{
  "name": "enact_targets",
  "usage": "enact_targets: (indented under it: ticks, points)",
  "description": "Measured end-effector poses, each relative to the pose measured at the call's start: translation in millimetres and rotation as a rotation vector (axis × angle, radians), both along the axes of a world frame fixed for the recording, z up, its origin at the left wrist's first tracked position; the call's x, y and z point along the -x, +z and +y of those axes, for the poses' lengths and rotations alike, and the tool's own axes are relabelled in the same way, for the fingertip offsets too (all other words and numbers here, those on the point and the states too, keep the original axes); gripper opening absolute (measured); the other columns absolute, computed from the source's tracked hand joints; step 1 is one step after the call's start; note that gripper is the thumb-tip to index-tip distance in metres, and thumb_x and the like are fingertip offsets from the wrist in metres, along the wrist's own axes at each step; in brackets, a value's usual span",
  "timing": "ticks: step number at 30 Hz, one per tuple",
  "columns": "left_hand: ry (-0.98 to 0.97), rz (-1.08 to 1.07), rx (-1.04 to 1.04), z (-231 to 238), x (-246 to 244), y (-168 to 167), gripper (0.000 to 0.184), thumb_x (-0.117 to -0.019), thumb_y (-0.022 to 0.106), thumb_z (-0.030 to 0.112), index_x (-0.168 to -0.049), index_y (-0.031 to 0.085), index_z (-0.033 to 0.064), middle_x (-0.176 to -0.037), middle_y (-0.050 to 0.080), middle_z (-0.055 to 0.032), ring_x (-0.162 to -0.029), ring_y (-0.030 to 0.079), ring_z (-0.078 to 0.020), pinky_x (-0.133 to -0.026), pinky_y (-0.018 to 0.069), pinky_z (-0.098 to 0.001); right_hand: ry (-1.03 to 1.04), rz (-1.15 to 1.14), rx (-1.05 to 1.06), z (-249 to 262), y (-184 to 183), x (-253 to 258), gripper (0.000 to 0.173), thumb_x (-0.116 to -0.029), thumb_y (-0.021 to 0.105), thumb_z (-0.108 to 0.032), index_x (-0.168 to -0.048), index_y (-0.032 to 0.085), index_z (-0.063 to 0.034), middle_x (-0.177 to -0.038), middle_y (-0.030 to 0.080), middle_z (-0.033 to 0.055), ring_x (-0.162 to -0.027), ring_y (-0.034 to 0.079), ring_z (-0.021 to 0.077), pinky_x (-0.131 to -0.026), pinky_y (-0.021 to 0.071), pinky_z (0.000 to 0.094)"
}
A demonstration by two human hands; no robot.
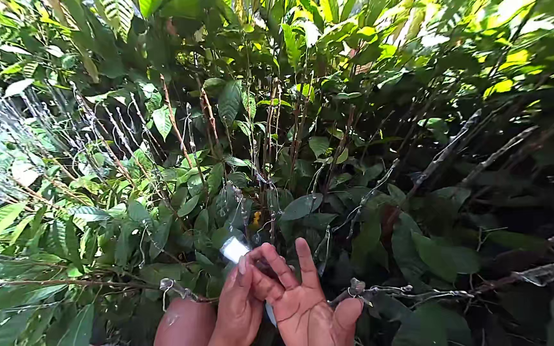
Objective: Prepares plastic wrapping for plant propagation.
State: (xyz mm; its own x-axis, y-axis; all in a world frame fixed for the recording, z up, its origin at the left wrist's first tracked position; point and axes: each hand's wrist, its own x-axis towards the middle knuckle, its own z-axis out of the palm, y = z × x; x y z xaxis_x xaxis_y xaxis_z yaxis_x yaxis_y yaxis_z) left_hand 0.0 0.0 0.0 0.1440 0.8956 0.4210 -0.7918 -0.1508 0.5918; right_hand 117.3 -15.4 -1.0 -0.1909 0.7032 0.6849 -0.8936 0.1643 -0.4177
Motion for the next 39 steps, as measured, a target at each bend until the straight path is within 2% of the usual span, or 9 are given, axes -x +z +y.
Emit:
enact_targets:
  ticks: [4, 14, 24, 27, 29, 31, 33, 35, 39]
  points:
    - [0.056, 0.122, -0.134, -2, 2, 2, 0.032, -0.0996, 0.066, 0.023, -0.125, 0.068, 0.0033, -0.11, 0.074, -0.012, -0.095, 0.073, -0.0154, -0.086, 0.0606, -0.0307, -0.014, -0.024, 0.037, -1, -3, 2, 0.082, -0.0912, 0.05, -0.074, -0.159, 0.039, -0.0299, -0.152, 0.055, 0.0108, -0.139, 0.054, 0.0292, -0.118, 0.0409, 0.045]
    - [0.316, 0.244, -0.21, -3, -1, -3, 0.018, -0.0973, 0.068, 0.009, -0.115, 0.067, 0.0077, -0.1, 0.072, -0.0066, -0.081, 0.07, -0.0073, -0.07, 0.0595, -0.0211, -0.017, -0.12, -0.015, 3, -11, -1, 0.077, -0.0962, 0.051, -0.067, -0.157, 0.043, -0.0211, -0.144, 0.061, 0.0104, -0.133, 0.058, 0.0246, -0.114, 0.0449, 0.0408]
    - [0.364, 0.455, -0.185, 2, 5, -2, 0.026, -0.0948, 0.073, 0.018, -0.116, 0.069, 0.0035, -0.099, 0.074, -0.0037, -0.083, 0.072, -0.0086, -0.074, 0.0623, -0.0244, 0.045, -0.047, 0.08, 2, -4, -12, 0.08, -0.0929, 0.049, -0.073, -0.153, 0.049, -0.0215, -0.147, 0.058, 0.0172, -0.132, 0.058, 0.0345, -0.111, 0.0464, 0.0488]
    - [0.418, 0.442, -0.204, 6, 8, -3, 0.032, -0.0975, 0.069, 0.026, -0.12, 0.068, 0.0028, -0.106, 0.073, -0.0036, -0.091, 0.071, -0.0086, -0.082, 0.0604, -0.024, -0.028, -0.12, 0.035, 4, -8, -14, 0.074, -0.0986, 0.05, -0.064, -0.151, 0.05, -0.012, -0.148, 0.057, 0.0177, -0.133, 0.057, 0.0322, -0.113, 0.0455, 0.0477]
    - [0.443, 0.438, -0.186, 9, 13, -4, 0.033, -0.1014, 0.064, 0.028, -0.121, 0.067, 0.0012, -0.11, 0.073, -0.0076, -0.096, 0.072, -0.0148, -0.087, 0.0607, -0.0306, -0.335, -0.302, 0.008, 3, -9, -18, 0.051, -0.1066, 0.051, -0.042, -0.138, 0.063, -0.0037, -0.138, 0.065, 0.0156, -0.123, 0.065, 0.0252, -0.105, 0.0541, 0.0402]
    - [0.452, 0.472, -0.176, 9, 19, -5, 0.03, -0.1021, 0.063, 0.031, -0.113, 0.069, 0.0037, -0.103, 0.075, -0.009, -0.093, 0.075, -0.0204, -0.087, 0.0629, -0.0372, -0.71, -0.482, -0.016, 3, -7, -24, 0.024, -0.1037, 0.061, -0.022, -0.115, 0.076, -0.0073, -0.113, 0.074, 0.0061, -0.104, 0.07, 0.0143, -0.092, 0.0596, 0.0298]
    - [0.497, 0.555, -0.206, 8, 22, -6, 0.025, -0.1002, 0.066, 0.034, -0.089, 0.069, 0.0115, -0.078, 0.072, 0.0009, -0.069, 0.07, -0.0088, -0.069, 0.0608, -0.0259, -0.876, -0.523, 0.005, 5, -4, -31, 0.008, -0.0962, 0.073, -0.021, -0.098, 0.077, -0.0146, -0.094, 0.07, -0.0034, -0.088, 0.068, 0.0054, -0.08, 0.0589, 0.0209]
    - [0.489, 0.685, -0.3, 7, 23, -10, 0.033, -0.0988, 0.069, 0.036, -0.075, 0.06, 0.0152, -0.066, 0.054, 0.0088, -0.059, 0.052, 0.0014, -0.056, 0.0459, -0.0153, -0.933, -0.499, 0.047, 8, -2, -36, 0.013, -0.0964, 0.072, -0.026, -0.086, 0.07, -0.019, -0.087, 0.064, -0.0092, -0.082, 0.062, -0.0008, -0.074, 0.0542, 0.0152]
    - [0.322, 0.859, -0.503, 7, 19, -16, 0.042, -0.0975, 0.07, 0.037, -0.069, 0.05, 0.015, -0.077, 0.05, 0.0059, -0.08, 0.05, 0.0008, -0.076, 0.0417, -0.0183, -0.915, -0.662, 0.066, 10, 0, -46, 0.03, -0.103, 0.061, -0.038, -0.085, 0.072, -0.0156, -0.107, 0.066, -0.0057, -0.097, 0.061, 0.0003, -0.081, 0.0526, 0.0167]
